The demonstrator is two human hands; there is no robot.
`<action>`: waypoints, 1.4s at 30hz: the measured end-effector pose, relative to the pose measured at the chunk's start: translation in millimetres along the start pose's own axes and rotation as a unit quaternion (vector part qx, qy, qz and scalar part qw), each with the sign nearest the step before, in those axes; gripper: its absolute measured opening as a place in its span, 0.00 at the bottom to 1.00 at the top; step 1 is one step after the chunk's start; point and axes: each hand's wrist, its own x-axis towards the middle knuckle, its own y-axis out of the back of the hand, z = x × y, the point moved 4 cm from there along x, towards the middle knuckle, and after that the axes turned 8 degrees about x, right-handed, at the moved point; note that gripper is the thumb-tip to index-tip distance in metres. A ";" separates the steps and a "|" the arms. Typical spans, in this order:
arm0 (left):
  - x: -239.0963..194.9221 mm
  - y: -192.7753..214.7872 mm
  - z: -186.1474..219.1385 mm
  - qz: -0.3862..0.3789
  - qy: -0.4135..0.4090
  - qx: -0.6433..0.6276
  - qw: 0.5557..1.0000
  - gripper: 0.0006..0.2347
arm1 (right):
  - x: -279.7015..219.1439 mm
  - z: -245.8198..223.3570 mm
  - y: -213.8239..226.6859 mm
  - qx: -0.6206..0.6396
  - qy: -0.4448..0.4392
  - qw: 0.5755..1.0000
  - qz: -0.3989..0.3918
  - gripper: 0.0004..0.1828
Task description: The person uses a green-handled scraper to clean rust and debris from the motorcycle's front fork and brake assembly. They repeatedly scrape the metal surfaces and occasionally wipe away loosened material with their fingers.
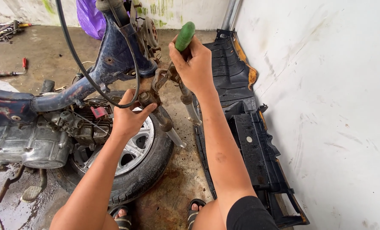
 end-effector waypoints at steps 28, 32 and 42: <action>-3.9 -1.3 2.3 -0.014 0.046 0.007 0.999 0.18 | -20.5 1.0 16.4 0.032 -0.016 0.997 0.069 0.06; -7.1 -2.1 -2.6 -0.008 0.034 0.020 0.999 0.19 | -25.5 4.4 11.3 -0.002 -0.008 0.999 0.043 0.09; -7.7 -6.3 8.9 0.002 0.064 0.045 0.997 0.20 | -21.7 3.6 21.2 -0.013 0.001 0.999 0.039 0.11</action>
